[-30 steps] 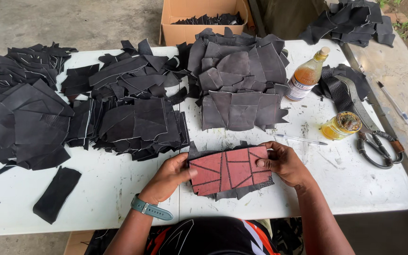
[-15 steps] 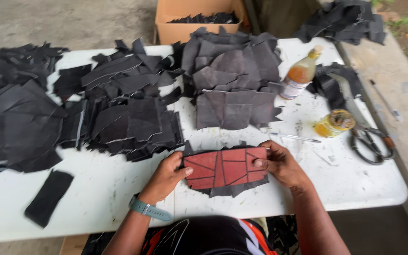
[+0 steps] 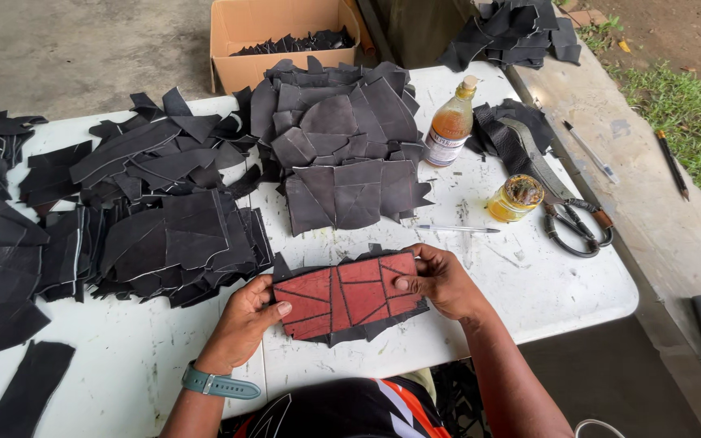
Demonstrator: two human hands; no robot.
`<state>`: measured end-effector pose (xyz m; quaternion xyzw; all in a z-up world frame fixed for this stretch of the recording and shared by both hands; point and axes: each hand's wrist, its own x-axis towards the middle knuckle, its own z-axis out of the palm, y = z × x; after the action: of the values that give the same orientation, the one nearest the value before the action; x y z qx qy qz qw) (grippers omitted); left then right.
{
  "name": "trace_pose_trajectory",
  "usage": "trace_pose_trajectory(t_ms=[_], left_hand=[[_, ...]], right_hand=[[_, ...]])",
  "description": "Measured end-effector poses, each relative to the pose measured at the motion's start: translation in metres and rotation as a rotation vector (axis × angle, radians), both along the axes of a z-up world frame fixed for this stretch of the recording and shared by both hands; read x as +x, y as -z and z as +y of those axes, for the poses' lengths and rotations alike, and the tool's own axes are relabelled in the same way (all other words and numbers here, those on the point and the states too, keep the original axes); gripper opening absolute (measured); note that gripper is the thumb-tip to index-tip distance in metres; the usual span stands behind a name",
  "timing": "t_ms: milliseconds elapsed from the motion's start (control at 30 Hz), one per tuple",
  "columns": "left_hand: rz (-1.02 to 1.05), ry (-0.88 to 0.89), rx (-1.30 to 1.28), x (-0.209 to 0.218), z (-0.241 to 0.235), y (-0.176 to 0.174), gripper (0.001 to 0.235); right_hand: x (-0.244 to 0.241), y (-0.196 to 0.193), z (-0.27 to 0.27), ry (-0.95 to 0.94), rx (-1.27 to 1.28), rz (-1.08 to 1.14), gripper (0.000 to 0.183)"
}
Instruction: The person places a red patterned template onto a black leather piece, aligns it, and uses a white marker to trace the pattern onto the leather. The person repeats this process with multiple leather pieces, stacking the marked pieces on the table.
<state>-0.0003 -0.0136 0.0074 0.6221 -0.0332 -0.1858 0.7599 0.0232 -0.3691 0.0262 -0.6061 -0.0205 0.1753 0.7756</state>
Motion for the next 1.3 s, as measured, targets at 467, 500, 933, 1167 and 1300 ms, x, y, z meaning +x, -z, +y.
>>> trace_pose_trajectory(t_ms=[467,500,933,1167,1300], left_hand=[[-0.024,0.005,0.12,0.001,-0.013,-0.038,0.022],[-0.042,-0.011,0.17,0.0,-0.013,-0.037,0.021],[-0.115,-0.041,0.377,0.002,-0.014,-0.043,0.02],[-0.218,-0.027,0.382,0.003,-0.012,-0.038,0.021],[-0.241,-0.033,0.322,0.005,-0.01,-0.034,0.019]], right_hand=[[0.021,0.019,-0.018,0.044,0.063,0.15,0.034],[0.02,0.02,-0.018,0.037,0.062,0.143,0.033],[0.016,0.025,-0.02,0.019,0.065,0.09,0.03],[0.018,0.022,-0.018,0.005,0.075,0.089,0.03],[0.009,0.018,-0.015,0.045,0.085,0.022,0.028]])
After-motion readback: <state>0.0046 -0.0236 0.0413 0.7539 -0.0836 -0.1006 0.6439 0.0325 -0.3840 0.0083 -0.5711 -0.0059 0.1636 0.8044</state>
